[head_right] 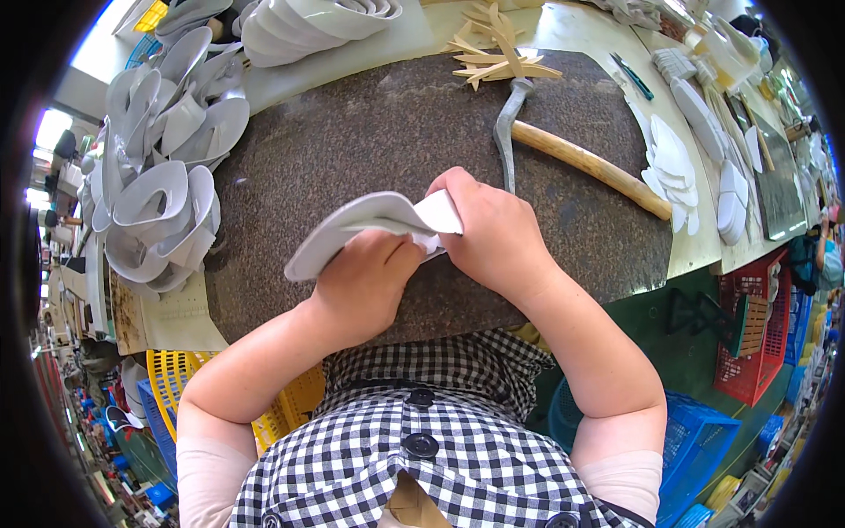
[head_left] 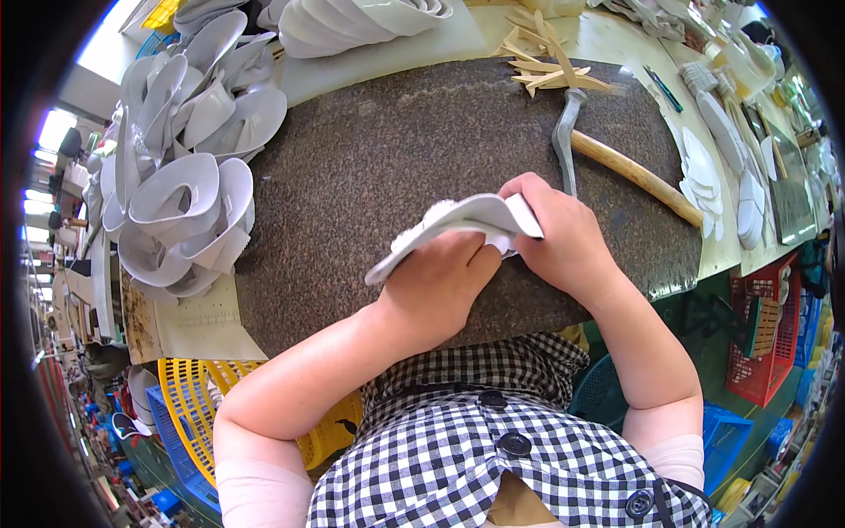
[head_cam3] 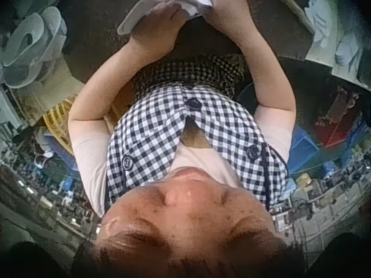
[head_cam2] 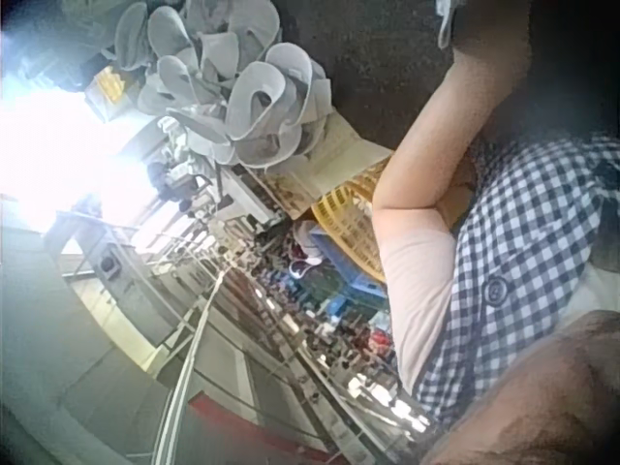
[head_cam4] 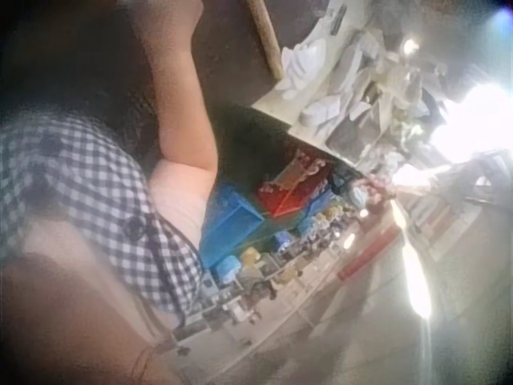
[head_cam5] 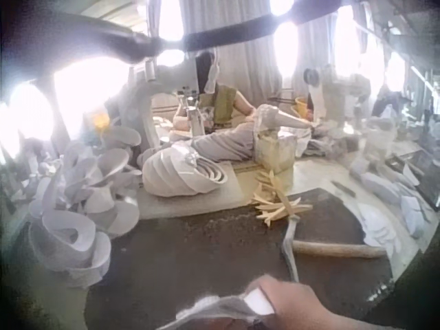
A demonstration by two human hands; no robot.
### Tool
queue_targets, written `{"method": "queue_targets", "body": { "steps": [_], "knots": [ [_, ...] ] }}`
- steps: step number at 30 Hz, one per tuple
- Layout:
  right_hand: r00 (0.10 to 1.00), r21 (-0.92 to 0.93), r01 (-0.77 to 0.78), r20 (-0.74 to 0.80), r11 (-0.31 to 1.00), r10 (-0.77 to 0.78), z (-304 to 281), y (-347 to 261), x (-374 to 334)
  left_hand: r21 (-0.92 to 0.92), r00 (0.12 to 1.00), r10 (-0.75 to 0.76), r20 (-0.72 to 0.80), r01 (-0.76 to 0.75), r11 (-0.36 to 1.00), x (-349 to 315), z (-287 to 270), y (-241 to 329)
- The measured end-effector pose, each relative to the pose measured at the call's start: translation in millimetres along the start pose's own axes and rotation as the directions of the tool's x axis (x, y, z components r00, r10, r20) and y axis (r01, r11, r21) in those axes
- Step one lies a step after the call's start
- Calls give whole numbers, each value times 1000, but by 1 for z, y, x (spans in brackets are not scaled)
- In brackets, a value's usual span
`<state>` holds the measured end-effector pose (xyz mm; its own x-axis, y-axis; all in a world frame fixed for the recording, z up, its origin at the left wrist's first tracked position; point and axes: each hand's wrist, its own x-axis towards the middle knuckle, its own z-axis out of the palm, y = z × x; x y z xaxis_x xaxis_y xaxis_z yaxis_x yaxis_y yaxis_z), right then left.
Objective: Assemble and shape shoe upper components by hand and with a hammer.
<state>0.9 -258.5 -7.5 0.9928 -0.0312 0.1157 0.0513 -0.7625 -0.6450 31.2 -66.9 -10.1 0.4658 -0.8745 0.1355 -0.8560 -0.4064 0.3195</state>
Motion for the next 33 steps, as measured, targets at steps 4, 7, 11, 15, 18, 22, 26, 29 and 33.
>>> {"method": "queue_targets", "body": {
  "steps": [4,7,11,15,18,22,26,29,33],
  "knots": [
    [995,-28,99,-28,995,-99,6,7,-3,-134,977,-103,-187,78,988,1,7,5],
    [994,11,90,-64,996,-89,6,3,-3,-54,985,-151,-78,147,988,5,3,4],
    [991,15,86,-100,996,-84,9,5,-4,-70,997,-68,24,70,995,0,0,-4],
    [991,-9,106,-81,994,-107,10,6,-3,-165,990,75,123,-54,985,-10,6,-14],
    [989,-20,129,-78,991,-130,10,6,-4,-152,977,193,95,-177,972,-15,3,-17],
    [988,-16,132,-81,991,-133,8,7,-3,-146,883,466,60,-454,879,-14,0,-26],
    [990,10,116,-78,993,-115,9,4,-3,-227,866,485,-124,-501,835,-26,9,-21],
    [983,3,142,-115,990,-141,14,9,-1,10,909,194,-370,-205,979,-12,14,3],
    [993,21,55,-104,998,-52,10,0,-2,220,966,87,-244,-32,975,-5,24,7]
  ]
}}
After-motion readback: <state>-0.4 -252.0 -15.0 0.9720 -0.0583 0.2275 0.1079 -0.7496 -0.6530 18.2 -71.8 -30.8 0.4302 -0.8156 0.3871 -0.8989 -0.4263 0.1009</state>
